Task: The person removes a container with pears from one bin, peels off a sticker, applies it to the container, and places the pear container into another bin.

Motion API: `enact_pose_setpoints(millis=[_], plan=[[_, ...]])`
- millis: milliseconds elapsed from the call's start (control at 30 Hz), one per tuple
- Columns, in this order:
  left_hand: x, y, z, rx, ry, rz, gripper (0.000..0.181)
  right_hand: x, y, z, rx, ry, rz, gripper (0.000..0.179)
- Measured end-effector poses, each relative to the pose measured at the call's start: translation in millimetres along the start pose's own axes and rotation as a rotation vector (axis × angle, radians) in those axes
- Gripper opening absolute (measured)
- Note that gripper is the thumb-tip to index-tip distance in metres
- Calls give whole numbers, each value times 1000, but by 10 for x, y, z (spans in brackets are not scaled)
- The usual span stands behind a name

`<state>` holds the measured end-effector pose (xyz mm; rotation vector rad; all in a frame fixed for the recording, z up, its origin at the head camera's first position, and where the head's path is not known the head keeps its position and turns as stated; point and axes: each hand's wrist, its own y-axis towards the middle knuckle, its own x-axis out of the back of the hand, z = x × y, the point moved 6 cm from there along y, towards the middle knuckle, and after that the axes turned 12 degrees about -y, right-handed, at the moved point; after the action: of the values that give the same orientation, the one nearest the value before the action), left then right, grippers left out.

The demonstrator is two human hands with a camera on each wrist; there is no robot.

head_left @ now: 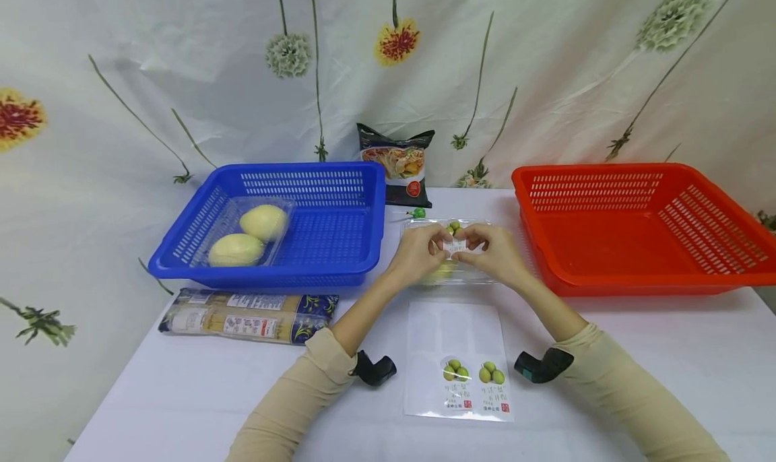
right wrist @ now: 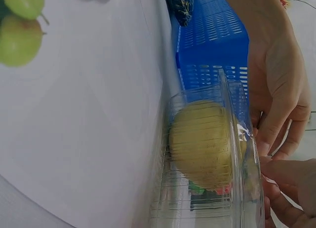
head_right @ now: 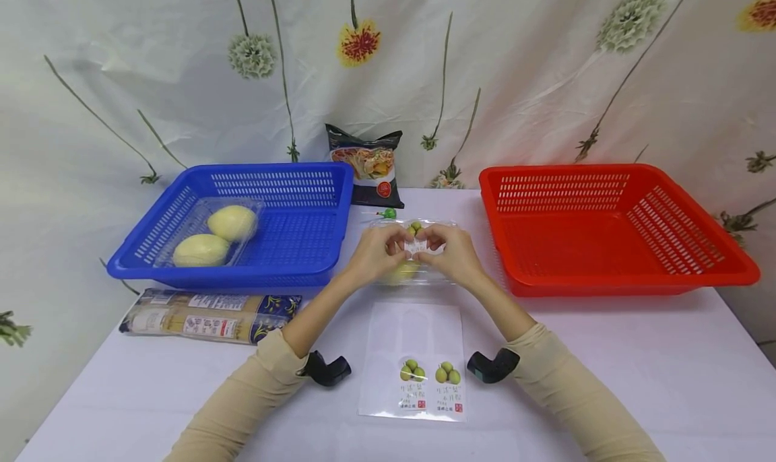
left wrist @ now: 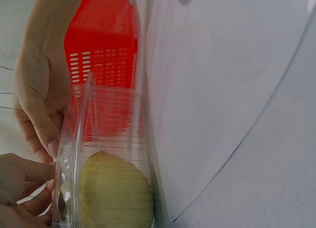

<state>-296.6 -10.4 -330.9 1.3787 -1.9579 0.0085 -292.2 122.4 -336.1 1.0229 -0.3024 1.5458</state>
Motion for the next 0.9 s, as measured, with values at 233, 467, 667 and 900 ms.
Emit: enact_pose_setpoints(millis=[233, 467, 667, 900], plan=[[-33, 3, 3, 42, 67, 49, 20, -26, 5, 11, 17, -78, 49, 28], [-56, 22, -28, 89, 197, 70, 23, -30, 27, 6, -32, -146, 105, 35], [-24, 28, 15, 221, 342, 87, 30, -33, 50, -24, -81, -219, 161, 39], [-39, 15, 120, 342, 451, 220, 41, -39, 72, -8, -29, -307, 191, 34]])
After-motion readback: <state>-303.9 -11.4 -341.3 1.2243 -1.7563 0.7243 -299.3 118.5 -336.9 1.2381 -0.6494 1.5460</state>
